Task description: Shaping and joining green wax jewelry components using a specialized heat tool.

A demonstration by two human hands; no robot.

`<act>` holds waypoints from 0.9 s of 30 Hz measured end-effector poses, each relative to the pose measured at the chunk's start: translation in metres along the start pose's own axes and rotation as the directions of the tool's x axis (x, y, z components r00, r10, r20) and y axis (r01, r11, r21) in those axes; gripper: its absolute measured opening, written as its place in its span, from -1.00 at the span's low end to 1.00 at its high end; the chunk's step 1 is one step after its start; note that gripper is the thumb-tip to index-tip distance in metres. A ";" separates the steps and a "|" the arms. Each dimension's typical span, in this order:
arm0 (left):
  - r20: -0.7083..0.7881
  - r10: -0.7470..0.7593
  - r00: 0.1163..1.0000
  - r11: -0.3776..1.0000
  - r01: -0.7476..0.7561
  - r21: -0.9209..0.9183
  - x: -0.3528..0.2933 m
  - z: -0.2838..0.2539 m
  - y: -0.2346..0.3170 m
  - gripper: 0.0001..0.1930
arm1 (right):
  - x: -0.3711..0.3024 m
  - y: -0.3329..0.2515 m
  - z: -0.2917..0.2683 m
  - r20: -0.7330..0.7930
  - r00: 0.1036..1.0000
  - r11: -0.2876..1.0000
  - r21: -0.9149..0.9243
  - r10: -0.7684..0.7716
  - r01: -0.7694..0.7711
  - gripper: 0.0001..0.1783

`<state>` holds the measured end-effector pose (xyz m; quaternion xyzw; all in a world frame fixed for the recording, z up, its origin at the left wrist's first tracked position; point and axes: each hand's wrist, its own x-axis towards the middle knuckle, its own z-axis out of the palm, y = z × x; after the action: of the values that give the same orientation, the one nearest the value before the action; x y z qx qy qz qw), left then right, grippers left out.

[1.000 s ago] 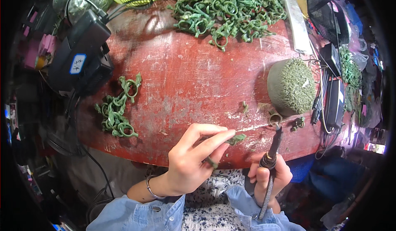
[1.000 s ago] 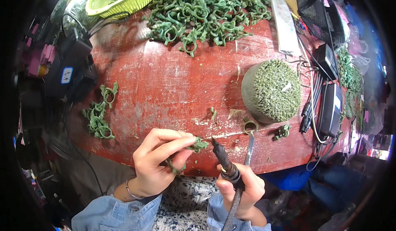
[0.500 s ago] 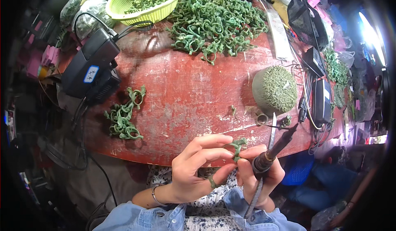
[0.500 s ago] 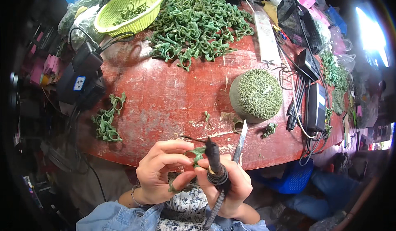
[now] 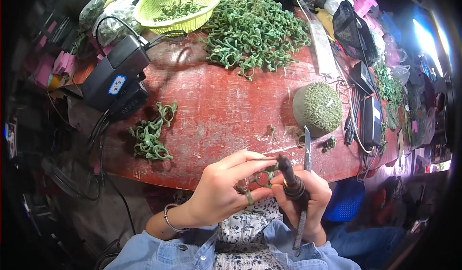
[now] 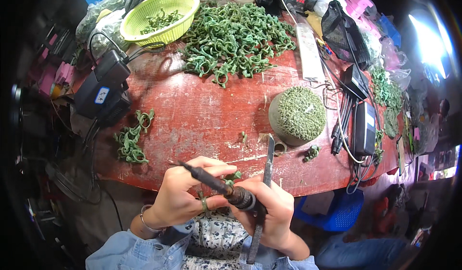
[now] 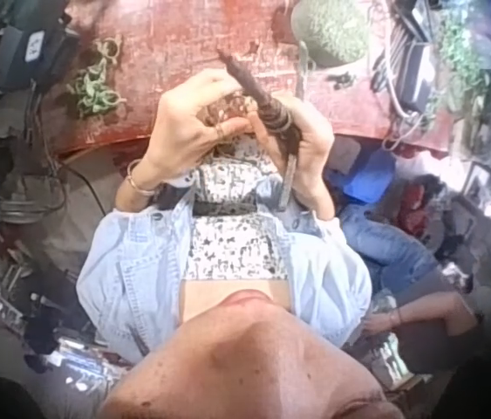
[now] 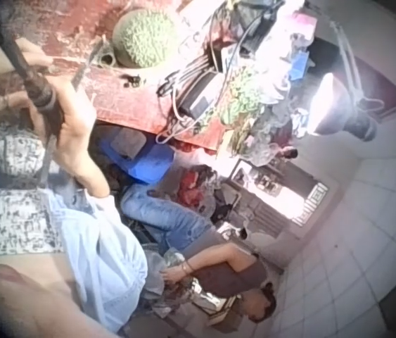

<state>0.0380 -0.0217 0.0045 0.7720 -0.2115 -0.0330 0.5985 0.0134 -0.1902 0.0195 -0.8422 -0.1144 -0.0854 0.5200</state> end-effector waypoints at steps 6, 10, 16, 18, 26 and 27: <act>0.038 -0.129 0.991 0.985 0.132 -0.114 0.003 0.003 0.006 -0.56 | -0.005 0.003 -0.004 0.072 0.971 0.966 0.101 0.230 -0.236 -0.77; 0.074 -0.192 0.979 0.963 0.203 -0.180 0.005 0.007 0.004 -0.52 | -0.004 0.008 -0.004 0.053 0.991 0.991 0.036 0.126 -0.128 -0.76; 0.229 -0.371 0.900 0.797 0.436 -0.419 0.000 0.013 -0.010 -0.48 | -0.005 0.011 -0.004 0.102 0.993 0.998 0.015 0.055 -0.057 -0.74; -0.011 -0.197 0.980 0.898 0.176 -0.403 -0.003 0.017 -0.020 -0.51 | -0.011 0.013 -0.004 0.000 0.954 0.947 0.120 0.301 -0.299 -0.70; -0.114 -0.116 0.987 0.953 0.078 -0.292 -0.006 0.017 -0.031 -0.53 | -0.037 0.040 -0.015 -0.052 0.979 0.958 -0.202 0.196 -0.203 -0.60; -0.129 -0.090 0.988 0.953 0.048 -0.300 -0.008 0.018 -0.034 -0.53 | -0.042 0.042 -0.016 -0.040 0.980 0.955 -0.220 0.193 -0.197 -0.62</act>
<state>0.0352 -0.0285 -0.0340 0.6810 -0.1342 -0.0305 0.7193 -0.0152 -0.2271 -0.0202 -0.9015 -0.0157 -0.0536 0.4291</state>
